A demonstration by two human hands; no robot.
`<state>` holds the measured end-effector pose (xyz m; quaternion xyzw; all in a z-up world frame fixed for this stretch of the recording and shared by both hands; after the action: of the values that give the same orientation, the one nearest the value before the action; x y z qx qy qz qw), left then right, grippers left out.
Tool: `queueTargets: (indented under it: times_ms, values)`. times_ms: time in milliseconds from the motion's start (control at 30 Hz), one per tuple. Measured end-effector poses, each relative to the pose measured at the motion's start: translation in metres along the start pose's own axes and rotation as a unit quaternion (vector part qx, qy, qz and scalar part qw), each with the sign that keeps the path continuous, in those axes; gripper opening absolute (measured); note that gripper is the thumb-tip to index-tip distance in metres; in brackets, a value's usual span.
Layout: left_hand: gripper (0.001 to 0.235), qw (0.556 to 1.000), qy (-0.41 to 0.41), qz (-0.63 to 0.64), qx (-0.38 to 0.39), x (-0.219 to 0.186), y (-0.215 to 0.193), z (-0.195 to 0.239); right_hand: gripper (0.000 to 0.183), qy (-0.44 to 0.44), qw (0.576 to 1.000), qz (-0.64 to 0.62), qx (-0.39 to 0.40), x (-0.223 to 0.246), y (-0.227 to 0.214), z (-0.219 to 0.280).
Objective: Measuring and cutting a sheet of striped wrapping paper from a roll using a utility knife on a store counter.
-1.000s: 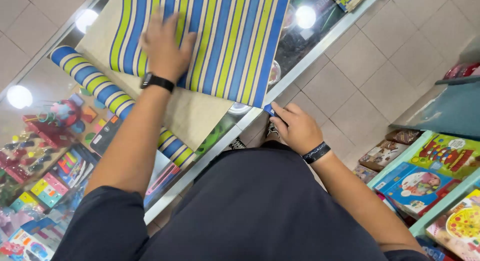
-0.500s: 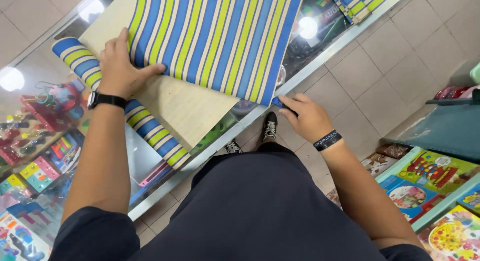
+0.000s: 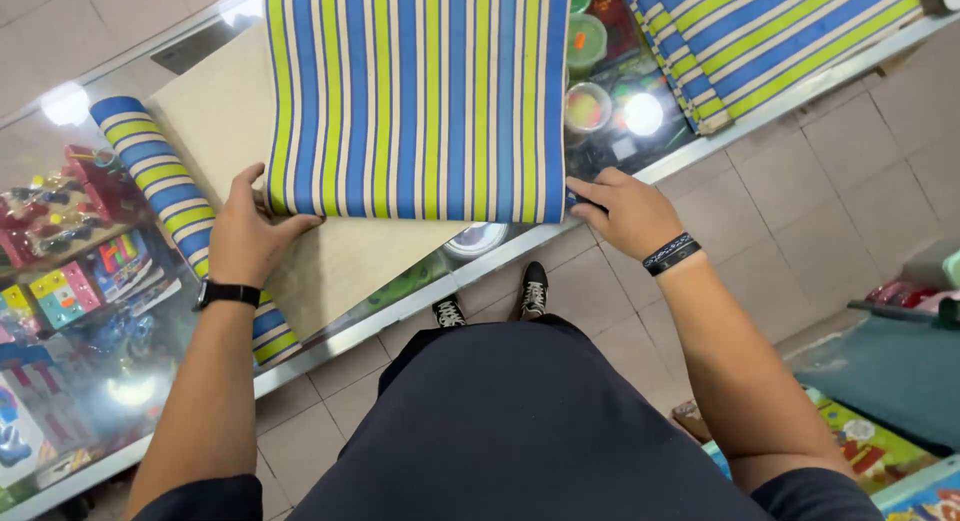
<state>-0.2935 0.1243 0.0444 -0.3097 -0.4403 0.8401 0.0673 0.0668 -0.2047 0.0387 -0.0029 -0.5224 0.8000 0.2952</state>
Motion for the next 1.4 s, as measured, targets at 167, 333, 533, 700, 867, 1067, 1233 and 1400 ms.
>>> queueTargets:
  times_ms: [167,333,533,700,867,1067,1233,1400]
  values:
    - [0.103,0.995,-0.068,0.064,-0.046,0.001,0.024,0.046,0.037,-0.095,0.995,0.036,-0.018,-0.023,-0.011,-0.033]
    - [0.104,0.985,-0.120,0.103,-0.070,-0.024,0.044,0.088,0.038,-0.150,0.988,0.034,-0.012,-0.041,-0.027,-0.059]
    - [0.112,0.969,-0.198,0.129,-0.070,-0.050,0.071,0.122,0.035,-0.222,0.970,0.092,-0.041,-0.060,-0.035,-0.085]
    - [0.112,0.962,-0.235,0.121,-0.062,-0.059,0.082,0.135,0.032,-0.251,0.962,0.097,-0.043,-0.071,-0.039,-0.094]
    - [0.117,0.969,-0.185,-0.099,-0.132,-0.126,0.053,0.120,0.029,-0.269,0.950,0.127,-0.092,-0.071,-0.040,-0.086]
    - [0.078,0.980,0.072,-0.141,-0.123,-0.218,0.090,-0.003,0.027,-0.271,0.952,0.100,-0.103,-0.073,-0.025,-0.083]
    - [0.088,0.976,0.145,-0.135,-0.086,-0.258,0.132,-0.085,0.031,-0.273,0.947,0.115,-0.126,-0.069,-0.024,-0.072]
    - [0.084,0.978,0.123,-0.141,-0.091,-0.251,0.140,-0.109,0.031,-0.287,0.938,0.116,-0.154,-0.068,-0.019,-0.072]
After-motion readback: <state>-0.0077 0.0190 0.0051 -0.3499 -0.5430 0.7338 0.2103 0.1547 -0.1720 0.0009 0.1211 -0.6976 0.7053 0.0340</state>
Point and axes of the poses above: each hand's wrist, its own z-axis away from the middle knuckle, its own y-axis out of the palm, x = y × z, the point moved 5 cm from there along -z, towards the middle knuckle, and after that the axes turned 13 degrees about x, right-handed, at the moved point
